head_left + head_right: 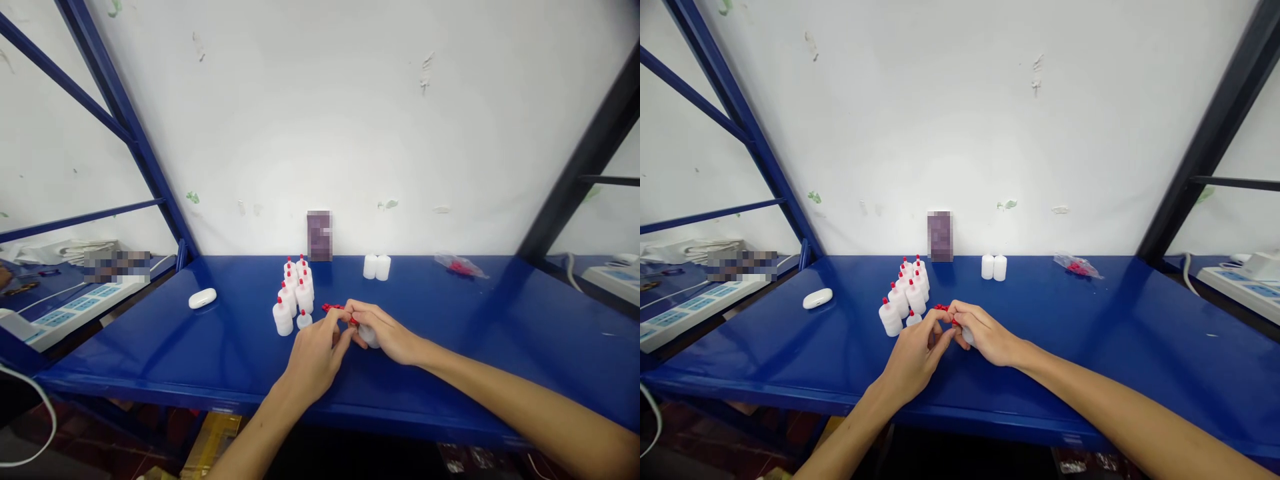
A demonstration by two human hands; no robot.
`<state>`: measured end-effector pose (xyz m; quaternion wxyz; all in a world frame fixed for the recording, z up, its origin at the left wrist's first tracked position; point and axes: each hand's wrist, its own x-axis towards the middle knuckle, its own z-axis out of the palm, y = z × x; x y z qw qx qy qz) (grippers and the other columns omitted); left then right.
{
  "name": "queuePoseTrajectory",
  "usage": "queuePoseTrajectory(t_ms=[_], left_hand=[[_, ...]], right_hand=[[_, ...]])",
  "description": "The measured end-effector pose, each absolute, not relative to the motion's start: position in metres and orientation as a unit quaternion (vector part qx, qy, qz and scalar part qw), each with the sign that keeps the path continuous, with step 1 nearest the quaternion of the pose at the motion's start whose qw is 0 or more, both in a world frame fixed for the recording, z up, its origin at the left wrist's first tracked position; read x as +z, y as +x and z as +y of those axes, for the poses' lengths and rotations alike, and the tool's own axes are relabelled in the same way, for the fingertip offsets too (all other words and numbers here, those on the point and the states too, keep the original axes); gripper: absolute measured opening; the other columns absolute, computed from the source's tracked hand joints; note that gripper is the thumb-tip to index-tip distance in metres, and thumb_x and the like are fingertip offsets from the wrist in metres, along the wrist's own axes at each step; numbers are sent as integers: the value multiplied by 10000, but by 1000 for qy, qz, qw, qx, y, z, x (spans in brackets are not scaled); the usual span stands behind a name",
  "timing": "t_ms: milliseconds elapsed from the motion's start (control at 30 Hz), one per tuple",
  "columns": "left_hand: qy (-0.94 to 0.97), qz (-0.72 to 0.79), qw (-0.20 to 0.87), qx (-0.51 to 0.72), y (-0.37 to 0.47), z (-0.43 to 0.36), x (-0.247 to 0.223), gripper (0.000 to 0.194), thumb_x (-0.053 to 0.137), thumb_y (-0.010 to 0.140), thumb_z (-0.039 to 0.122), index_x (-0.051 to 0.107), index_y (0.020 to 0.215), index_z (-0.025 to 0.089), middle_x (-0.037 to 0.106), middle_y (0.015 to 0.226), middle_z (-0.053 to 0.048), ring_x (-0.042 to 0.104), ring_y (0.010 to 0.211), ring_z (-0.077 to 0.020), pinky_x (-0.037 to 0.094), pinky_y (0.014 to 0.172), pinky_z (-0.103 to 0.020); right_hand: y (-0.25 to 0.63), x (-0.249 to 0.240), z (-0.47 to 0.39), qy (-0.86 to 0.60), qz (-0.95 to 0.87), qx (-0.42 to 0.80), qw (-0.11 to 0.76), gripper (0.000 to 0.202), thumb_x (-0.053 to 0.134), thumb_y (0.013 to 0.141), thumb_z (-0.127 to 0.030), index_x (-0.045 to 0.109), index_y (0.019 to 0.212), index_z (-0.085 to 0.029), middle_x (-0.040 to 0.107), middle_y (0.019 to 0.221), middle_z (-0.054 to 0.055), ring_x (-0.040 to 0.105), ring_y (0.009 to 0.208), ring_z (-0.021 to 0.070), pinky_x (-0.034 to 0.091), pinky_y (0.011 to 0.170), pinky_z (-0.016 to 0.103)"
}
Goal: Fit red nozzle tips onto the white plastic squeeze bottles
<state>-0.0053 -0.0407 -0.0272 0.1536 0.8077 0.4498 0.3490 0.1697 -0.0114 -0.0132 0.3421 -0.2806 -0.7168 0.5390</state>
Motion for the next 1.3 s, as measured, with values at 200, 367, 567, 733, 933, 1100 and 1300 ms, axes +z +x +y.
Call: queuePoseTrajectory(t_ms=[200, 367, 567, 733, 933, 1100, 1300], left_hand=[[806, 420, 149, 390, -8, -40, -29, 178, 482, 992, 301, 596, 1096, 214, 569, 665, 47, 486, 552, -113, 334, 567, -237], [794, 411, 178, 411, -7, -40, -29, 159, 540, 963, 306, 653, 1011, 205, 598, 708, 25, 476, 561, -107, 356, 576, -236], [785, 423, 204, 403, -5, -40, -25, 136, 577, 928, 300, 652, 930, 187, 485, 612, 51, 447, 543, -101, 341, 561, -228], [779, 412, 240, 407, -4, -43, -22, 106, 593, 904, 268, 646, 901, 176, 448, 588, 67, 416, 525, -86, 329, 549, -218], [788, 382, 239, 420, -4, -44, -17, 73, 597, 832, 127, 653, 842, 172, 428, 585, 71, 390, 543, -81, 329, 569, -214], [812, 362, 197, 412, -4, -45, -17, 119, 597, 802, 83, 663, 847, 172, 441, 638, 56, 390, 572, -87, 337, 591, -220], [825, 356, 179, 400, -5, -46, -19, 110, 581, 886, 155, 677, 934, 179, 503, 763, 14, 441, 627, -105, 370, 607, -231]], right_hand=[[165, -14, -15, -271, -714, 544, 348, 238, 320, 967, -316, 450, 804, -202, 458, 561, -46, 427, 532, 123, 350, 575, 261], [166, -16, -15, -269, -714, 539, 356, 237, 316, 935, -249, 467, 762, -194, 447, 561, -40, 411, 539, 120, 338, 579, 262], [164, -20, -15, -289, -712, 529, 360, 224, 338, 895, -233, 461, 712, -192, 441, 548, -32, 405, 536, 122, 338, 558, 258], [165, -24, -16, -269, -725, 519, 363, 195, 345, 903, -268, 457, 760, -195, 486, 670, -10, 435, 581, 125, 363, 575, 260], [167, -21, -20, -248, -786, 457, 336, 211, 357, 897, -334, 501, 860, -185, 540, 740, 9, 449, 607, 133, 381, 588, 268], [166, -17, -23, -262, -802, 429, 322, 141, 353, 835, -202, 493, 855, -194, 509, 699, -19, 435, 562, 122, 364, 566, 261], [162, -15, -24, -272, -805, 396, 347, 126, 319, 843, -161, 422, 794, -216, 444, 606, -43, 404, 500, 120, 334, 527, 260]])
